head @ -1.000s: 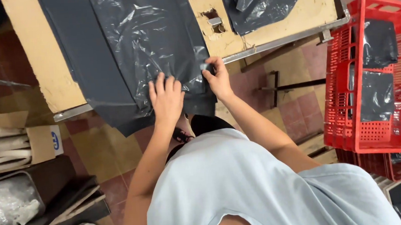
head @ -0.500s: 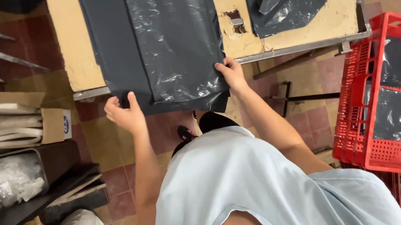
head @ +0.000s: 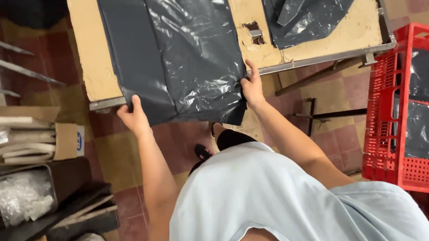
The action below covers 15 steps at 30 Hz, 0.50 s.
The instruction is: The person repeatedly folds black plastic sheets on a cardboard-covered table and places the folded stacks into a red plastic basket. The person handles the sheets one at a time, aligning and folding them before stacking them in the basket.
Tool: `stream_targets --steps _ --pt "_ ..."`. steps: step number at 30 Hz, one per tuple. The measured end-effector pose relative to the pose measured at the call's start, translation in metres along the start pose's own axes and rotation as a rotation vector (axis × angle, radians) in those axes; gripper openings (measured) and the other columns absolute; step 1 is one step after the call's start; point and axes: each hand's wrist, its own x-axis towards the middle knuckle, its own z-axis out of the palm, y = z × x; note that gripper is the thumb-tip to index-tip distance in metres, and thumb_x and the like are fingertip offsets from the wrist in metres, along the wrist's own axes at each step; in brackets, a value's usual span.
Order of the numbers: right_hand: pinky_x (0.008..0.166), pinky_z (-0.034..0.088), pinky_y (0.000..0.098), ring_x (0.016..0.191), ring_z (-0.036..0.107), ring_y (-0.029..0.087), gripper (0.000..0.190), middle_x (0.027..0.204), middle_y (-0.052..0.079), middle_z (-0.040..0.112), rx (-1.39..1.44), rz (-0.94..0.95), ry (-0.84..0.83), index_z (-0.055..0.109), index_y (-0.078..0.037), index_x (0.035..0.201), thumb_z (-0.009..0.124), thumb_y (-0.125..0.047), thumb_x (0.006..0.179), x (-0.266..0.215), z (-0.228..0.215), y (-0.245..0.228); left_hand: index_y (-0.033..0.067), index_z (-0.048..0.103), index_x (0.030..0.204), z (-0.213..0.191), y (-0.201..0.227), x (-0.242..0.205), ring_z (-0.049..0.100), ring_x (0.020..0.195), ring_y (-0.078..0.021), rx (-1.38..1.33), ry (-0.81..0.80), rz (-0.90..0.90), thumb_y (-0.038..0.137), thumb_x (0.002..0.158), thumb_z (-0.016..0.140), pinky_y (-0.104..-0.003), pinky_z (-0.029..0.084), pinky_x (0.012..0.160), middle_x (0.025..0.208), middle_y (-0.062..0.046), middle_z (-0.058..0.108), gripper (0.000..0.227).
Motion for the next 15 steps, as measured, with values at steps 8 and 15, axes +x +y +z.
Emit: stream_targets --steps 8,15 --pt "0.118 0.031 0.0367 0.140 0.041 0.023 0.076 0.144 0.019 0.053 0.133 -0.133 -0.276 0.059 -0.009 0.139 0.043 0.013 0.069 -0.030 -0.051 -0.087 0.0065 0.072 0.112 -0.087 0.098 -0.028 0.063 0.107 -0.0244 0.090 -0.220 0.182 0.025 0.094 0.070 -0.036 0.050 0.095 0.106 -0.014 0.068 0.025" --pt "0.100 0.051 0.0321 0.117 0.065 0.020 0.045 0.131 0.012 0.067 -0.043 -0.244 -0.803 0.060 0.001 0.133 0.060 -0.023 0.095 -0.060 -0.185 -0.173 0.0169 0.054 0.091 -0.157 0.269 -0.124 0.031 0.159 -0.0313 -0.317 -0.469 0.710 0.025 0.105 0.054 -0.050 0.033 0.135 0.146 -0.013 0.050 0.016"
